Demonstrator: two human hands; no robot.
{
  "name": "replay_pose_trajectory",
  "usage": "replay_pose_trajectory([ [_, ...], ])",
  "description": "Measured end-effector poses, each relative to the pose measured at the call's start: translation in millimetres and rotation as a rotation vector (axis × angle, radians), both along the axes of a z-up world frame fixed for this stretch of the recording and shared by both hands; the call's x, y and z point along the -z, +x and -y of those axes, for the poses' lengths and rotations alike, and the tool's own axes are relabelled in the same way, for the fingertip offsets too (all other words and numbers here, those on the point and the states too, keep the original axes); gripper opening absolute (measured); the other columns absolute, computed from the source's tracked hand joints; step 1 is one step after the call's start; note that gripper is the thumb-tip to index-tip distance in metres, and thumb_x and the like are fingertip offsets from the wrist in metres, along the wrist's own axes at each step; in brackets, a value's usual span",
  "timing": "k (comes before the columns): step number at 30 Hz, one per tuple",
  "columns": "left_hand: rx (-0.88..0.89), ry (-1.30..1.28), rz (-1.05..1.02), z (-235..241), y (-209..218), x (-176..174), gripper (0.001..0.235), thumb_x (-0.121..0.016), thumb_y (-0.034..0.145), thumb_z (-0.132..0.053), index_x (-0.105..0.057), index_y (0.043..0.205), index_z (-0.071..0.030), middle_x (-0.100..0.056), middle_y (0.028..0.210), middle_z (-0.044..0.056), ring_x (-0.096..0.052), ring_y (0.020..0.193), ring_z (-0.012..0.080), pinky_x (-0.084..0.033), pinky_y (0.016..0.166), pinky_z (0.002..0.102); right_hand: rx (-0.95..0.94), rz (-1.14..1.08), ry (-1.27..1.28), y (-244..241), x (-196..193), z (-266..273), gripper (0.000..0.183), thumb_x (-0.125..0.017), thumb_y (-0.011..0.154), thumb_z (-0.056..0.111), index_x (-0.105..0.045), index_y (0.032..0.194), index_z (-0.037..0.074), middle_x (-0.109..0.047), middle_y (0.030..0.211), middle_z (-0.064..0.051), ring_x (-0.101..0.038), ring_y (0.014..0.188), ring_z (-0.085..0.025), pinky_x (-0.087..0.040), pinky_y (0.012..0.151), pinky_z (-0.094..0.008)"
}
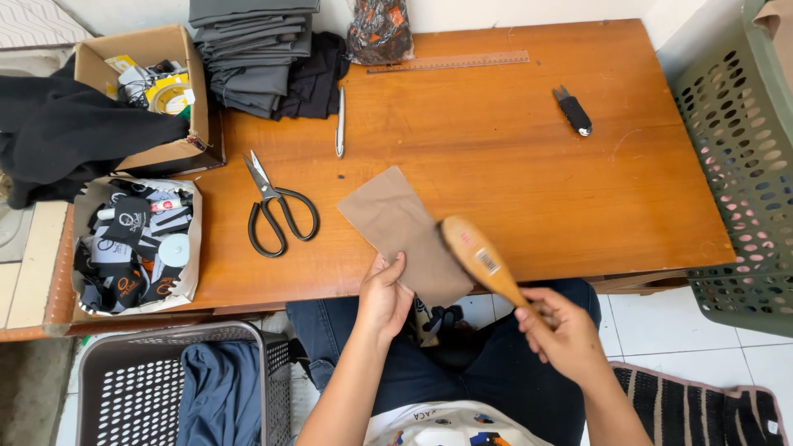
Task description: The person sits cross-legged and trims the edges of a piece of beige fabric using a small black cutting tool. They then use a wooden brush to smooth the fabric surface before continuing to trim the edges.
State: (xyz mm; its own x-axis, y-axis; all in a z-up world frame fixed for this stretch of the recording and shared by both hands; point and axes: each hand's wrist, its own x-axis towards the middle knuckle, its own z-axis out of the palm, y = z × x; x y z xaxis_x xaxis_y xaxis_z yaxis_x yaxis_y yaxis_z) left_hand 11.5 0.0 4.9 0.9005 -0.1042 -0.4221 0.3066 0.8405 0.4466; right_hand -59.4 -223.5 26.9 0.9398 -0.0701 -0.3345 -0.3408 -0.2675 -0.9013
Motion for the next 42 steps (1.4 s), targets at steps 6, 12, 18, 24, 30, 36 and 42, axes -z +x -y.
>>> replay_pose_trajectory([
  [6, 0.063, -0.239, 0.144, -11.6, -5.8, 3.3, 0.045, -0.046, 0.08, -0.008, -0.04, 0.124, -0.007, -0.049, 0.12, 0.011, -0.048, 0.108, 0.0263, -0.041, 0.087, 0.038, 0.161, 0.578, -0.95, 12.6, 6.2, 30.2, 0.03, -0.06, 0.082, 0.023, -0.061, 0.108, 0.007, -0.063, 0.102, -0.007, -0.06, 0.082, -0.024, -0.046, 0.067, -0.035],
  [12, 0.166, -0.312, 0.236, -17.3, 4.9, 12.7, 0.052, -0.057, 0.071, -0.028, -0.047, 0.115, 0.0, -0.055, 0.102, 0.016, -0.053, 0.092, 0.0278, -0.045, 0.072, 0.035, 0.076, 0.931, -1.29, 33.9, 12.1, 30.9, 0.023, -0.07, 0.082, 0.014, -0.067, 0.102, 0.024, -0.059, 0.081, 0.006, -0.056, 0.066, -0.012, -0.04, 0.05, -0.023],
  [18, 0.237, -0.054, 0.223, -10.1, 29.9, -25.1, 0.041, -0.051, 0.076, -0.007, -0.046, 0.115, 0.007, -0.056, 0.108, 0.019, -0.054, 0.099, 0.0311, -0.044, 0.084, 0.039, -0.122, 0.927, -1.167, 65.4, 15.7, 44.3, 0.028, -0.062, 0.081, 0.022, -0.06, 0.109, 0.029, -0.057, 0.091, 0.001, -0.047, 0.072, -0.022, -0.041, 0.057, -0.028],
  [24, 0.207, 0.016, 0.196, -9.4, 61.3, -19.6, 0.049, -0.053, 0.07, 0.007, -0.044, 0.117, -0.003, -0.055, 0.106, 0.018, -0.054, 0.096, 0.0308, -0.046, 0.082, 0.042, -0.223, 0.888, -0.987, 103.7, 5.5, 44.5, 0.021, -0.057, 0.08, 0.018, -0.065, 0.098, 0.025, -0.057, 0.086, 0.003, -0.047, 0.067, -0.02, -0.041, 0.058, -0.031],
  [30, 0.144, -0.084, 0.242, -9.0, 85.0, 16.5, 0.064, -0.047, 0.06, 0.019, -0.05, 0.117, -0.01, -0.06, 0.095, 0.022, -0.061, 0.082, 0.0389, -0.049, 0.073, 0.05, 0.052, 0.828, -1.058, 185.6, 0.6, 75.1, 0.035, -0.06, 0.082, 0.03, -0.061, 0.114, 0.018, -0.057, 0.103, -0.013, -0.056, 0.094, -0.034, -0.044, 0.082, -0.04],
  [36, 0.157, -0.198, 0.287, -17.7, 89.6, 62.1, 0.076, -0.044, 0.044, 0.023, -0.051, 0.114, -0.005, -0.059, 0.088, 0.022, -0.06, 0.075, 0.0408, -0.047, 0.072, 0.056, 0.078, 0.641, -1.353, 264.8, 33.2, 103.5, 0.037, -0.059, 0.084, 0.039, -0.065, 0.107, 0.01, -0.062, 0.109, -0.008, -0.057, 0.101, -0.028, -0.044, 0.085, -0.036],
  [42, 0.109, -0.183, 0.271, -19.4, 71.5, 33.1, 0.072, -0.043, 0.042, 0.022, -0.053, 0.11, 0.001, -0.059, 0.084, 0.025, -0.06, 0.072, 0.0405, -0.048, 0.069, 0.055, 0.164, 0.605, -1.133, 262.4, 43.8, 107.8, 0.026, -0.061, 0.084, 0.013, -0.051, 0.106, 0.004, -0.054, 0.092, -0.015, -0.056, 0.087, -0.036, -0.044, 0.078, -0.043],
])
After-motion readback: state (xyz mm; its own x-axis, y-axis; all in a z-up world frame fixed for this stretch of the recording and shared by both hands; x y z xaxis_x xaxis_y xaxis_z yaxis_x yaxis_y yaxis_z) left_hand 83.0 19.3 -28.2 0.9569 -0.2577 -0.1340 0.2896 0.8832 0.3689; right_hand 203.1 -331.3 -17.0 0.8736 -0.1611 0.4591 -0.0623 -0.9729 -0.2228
